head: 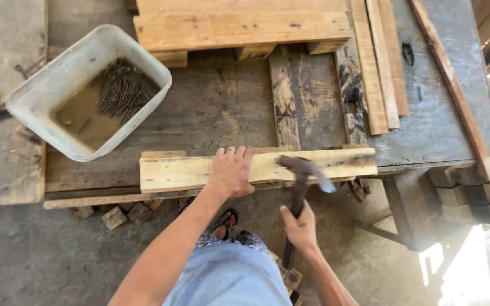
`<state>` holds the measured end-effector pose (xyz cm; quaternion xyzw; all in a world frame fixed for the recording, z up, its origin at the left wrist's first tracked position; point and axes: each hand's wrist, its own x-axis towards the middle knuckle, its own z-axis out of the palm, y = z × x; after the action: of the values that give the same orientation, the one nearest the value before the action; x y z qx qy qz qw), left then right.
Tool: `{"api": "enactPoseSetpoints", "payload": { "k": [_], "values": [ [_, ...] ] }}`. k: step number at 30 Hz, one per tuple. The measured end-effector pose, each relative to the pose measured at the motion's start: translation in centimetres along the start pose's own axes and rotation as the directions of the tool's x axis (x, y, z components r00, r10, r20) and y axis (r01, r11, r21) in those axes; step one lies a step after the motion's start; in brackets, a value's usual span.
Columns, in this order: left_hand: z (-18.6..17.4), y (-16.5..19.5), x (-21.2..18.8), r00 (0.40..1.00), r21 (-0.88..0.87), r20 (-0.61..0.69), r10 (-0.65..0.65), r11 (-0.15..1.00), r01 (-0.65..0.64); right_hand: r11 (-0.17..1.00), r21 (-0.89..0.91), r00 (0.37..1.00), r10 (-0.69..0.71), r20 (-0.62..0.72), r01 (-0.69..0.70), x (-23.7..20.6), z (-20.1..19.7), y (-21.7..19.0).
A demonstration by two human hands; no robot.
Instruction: The person positions a wooden plank on a workbench, takes nails from a plastic tub, and hammers nails into the plank with a claw hammer, repositioning the plank and reaching for more nails as they work.
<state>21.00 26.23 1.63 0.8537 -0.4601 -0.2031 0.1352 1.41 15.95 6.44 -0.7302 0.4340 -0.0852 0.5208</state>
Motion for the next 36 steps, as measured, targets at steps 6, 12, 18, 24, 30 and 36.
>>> {"api": "enactPoseSetpoints", "payload": {
  "k": [6, 12, 18, 24, 30, 36],
  "values": [
    [-0.6, 0.1, -0.1, 1.000, 0.035, 0.006, 0.014, 0.999, -0.015, 0.936, 0.056, 0.919, -0.330, -0.217, 0.349, 0.4, -11.2, 3.2],
    [-0.3, 0.0, 0.4, 0.998, 0.022, 0.054, -0.006, 1.000, 0.005, 0.335, 0.064, 0.314, -0.778, -0.544, 0.940, -2.7, -11.8, -6.7],
    [-0.8, -0.4, -0.1, 0.999, 0.076, 0.029, 0.013, 0.997, -0.015, 0.993, 0.115, 1.000, -0.020, -0.019, 0.022, 1.3, 1.5, 6.6],
    [-1.2, 0.0, -0.3, 0.999, 0.021, 0.031, -0.009, 1.000, 0.009, 0.962, 0.245, 0.992, 0.122, 0.013, -0.122, 1.2, -0.3, 9.6],
    [-0.7, 0.0, -0.1, 1.000, 0.036, 0.025, -0.011, 0.999, 0.010, 0.948, 0.312, 0.997, -0.040, -0.065, 0.058, -1.3, 0.0, 4.8],
    [-0.6, 0.1, 0.3, 0.997, 0.041, 0.061, -0.050, 0.998, 0.047, 0.626, 0.245, 0.672, -0.674, -0.306, 0.740, 0.2, -2.8, 7.7]
  ]
}}
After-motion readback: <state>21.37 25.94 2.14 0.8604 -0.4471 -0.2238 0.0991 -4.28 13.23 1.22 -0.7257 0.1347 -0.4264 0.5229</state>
